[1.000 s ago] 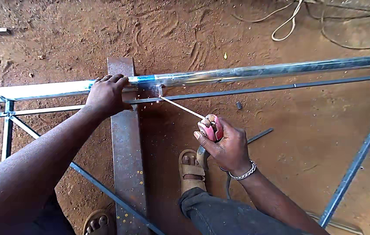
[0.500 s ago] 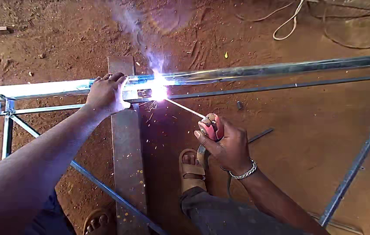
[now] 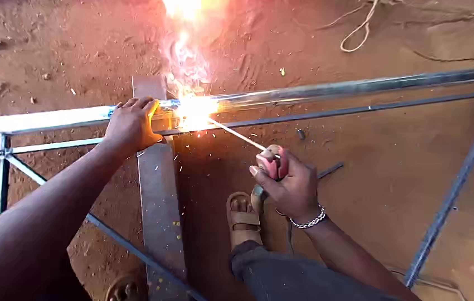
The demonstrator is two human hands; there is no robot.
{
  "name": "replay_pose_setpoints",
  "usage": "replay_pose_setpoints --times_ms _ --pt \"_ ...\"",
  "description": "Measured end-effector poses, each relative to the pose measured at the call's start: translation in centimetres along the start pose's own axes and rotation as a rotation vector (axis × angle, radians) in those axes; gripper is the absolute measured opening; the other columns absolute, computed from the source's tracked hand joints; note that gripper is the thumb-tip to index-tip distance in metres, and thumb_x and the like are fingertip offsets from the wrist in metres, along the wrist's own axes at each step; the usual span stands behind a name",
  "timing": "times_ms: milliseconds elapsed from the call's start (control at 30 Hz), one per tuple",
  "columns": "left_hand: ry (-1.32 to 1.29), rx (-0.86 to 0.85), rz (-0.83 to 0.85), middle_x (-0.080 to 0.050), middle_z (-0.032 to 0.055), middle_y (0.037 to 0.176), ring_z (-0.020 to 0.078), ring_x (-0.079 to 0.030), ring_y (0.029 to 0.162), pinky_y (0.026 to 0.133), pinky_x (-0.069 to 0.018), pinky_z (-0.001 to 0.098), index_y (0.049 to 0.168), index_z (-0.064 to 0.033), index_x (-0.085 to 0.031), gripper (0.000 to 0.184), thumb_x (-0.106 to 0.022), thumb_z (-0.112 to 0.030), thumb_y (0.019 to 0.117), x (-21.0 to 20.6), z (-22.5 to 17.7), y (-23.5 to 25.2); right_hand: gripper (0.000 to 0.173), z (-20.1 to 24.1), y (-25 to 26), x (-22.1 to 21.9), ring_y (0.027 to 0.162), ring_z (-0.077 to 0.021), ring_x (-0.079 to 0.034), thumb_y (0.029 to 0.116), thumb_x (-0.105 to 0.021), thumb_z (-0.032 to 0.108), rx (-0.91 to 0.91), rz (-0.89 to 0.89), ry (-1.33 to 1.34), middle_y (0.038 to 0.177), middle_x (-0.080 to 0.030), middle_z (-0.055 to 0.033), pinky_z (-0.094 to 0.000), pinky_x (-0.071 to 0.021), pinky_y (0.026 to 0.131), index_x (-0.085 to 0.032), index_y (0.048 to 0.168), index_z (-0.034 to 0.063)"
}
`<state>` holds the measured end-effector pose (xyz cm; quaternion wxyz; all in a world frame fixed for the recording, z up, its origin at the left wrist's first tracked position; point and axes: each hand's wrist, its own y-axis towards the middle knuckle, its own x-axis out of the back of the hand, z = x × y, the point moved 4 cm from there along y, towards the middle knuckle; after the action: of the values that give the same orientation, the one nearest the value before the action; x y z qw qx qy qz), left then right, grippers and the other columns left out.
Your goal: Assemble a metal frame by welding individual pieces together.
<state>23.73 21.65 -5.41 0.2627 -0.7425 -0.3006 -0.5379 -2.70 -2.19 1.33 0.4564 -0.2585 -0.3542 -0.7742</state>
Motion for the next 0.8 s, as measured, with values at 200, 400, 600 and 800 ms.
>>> replay_pose_setpoints --times_ms 200,400,600,800 --pt "-0.04 0.041 0.088 -0.056 0.0246 0.14 0.0518 -0.05 0.131 0.101 -0.0434 0.0739 0.132 -0.0037 -0.061 0.084 -0.095 -0.047 0.069 1.7 -1.1 1.3 0.03 -2.8 0.3 6.9 0.074 -0.0019 -0.064 0.0939 -0.072 0.029 -0.199 -0.316 0.144 0.085 -0.065 0.0038 -0.0253 -0.0576 0.069 -0.065 0.109 0.0042" --pt "-0.325 -0.346 -0.172 -0.067 0.0205 0.116 0.0393 -0.066 0.104 0.089 -0.0546 0.0618 0.106 -0.0014 -0.071 0.034 -0.074 -0.032 0.0921 0.4 -15.4 2.2 0.028 -9.0 -3.8 16.9 0.083 -0.0063 -0.067 0.0939 -0.072 0.032 -0.59 -0.777 0.199 0.091 -0.067 0.0049 -0.0314 -0.0594 0.08 -0.063 0.111 0.0109" --pt "-0.326 -0.562 0.296 -0.073 0.0155 0.109 0.0357 -0.073 0.095 0.081 -0.0582 0.0606 0.109 -0.0059 -0.073 0.028 -0.063 -0.031 0.1014 -10.7 -35.3 7.9 0.023 -15.0 -9.0 23.0 0.089 -0.0105 -0.068 0.0966 -0.067 0.024 -0.785 -1.127 0.476 0.096 -0.067 0.003 -0.0348 -0.0599 0.082 -0.058 0.116 0.0154" --pt "-0.076 -0.35 0.468 -0.054 0.0221 0.145 0.0477 -0.057 0.128 0.098 -0.0507 0.0678 0.145 -0.0168 -0.058 0.042 -0.057 -0.019 0.103 -22.0 -44.1 20.8 0.021 -17.1 -15.1 24.1 0.082 -0.0101 -0.067 0.1012 -0.057 0.024 -0.969 -1.005 0.493 0.094 -0.065 0.0039 -0.0321 -0.0597 0.076 -0.055 0.121 0.0192"
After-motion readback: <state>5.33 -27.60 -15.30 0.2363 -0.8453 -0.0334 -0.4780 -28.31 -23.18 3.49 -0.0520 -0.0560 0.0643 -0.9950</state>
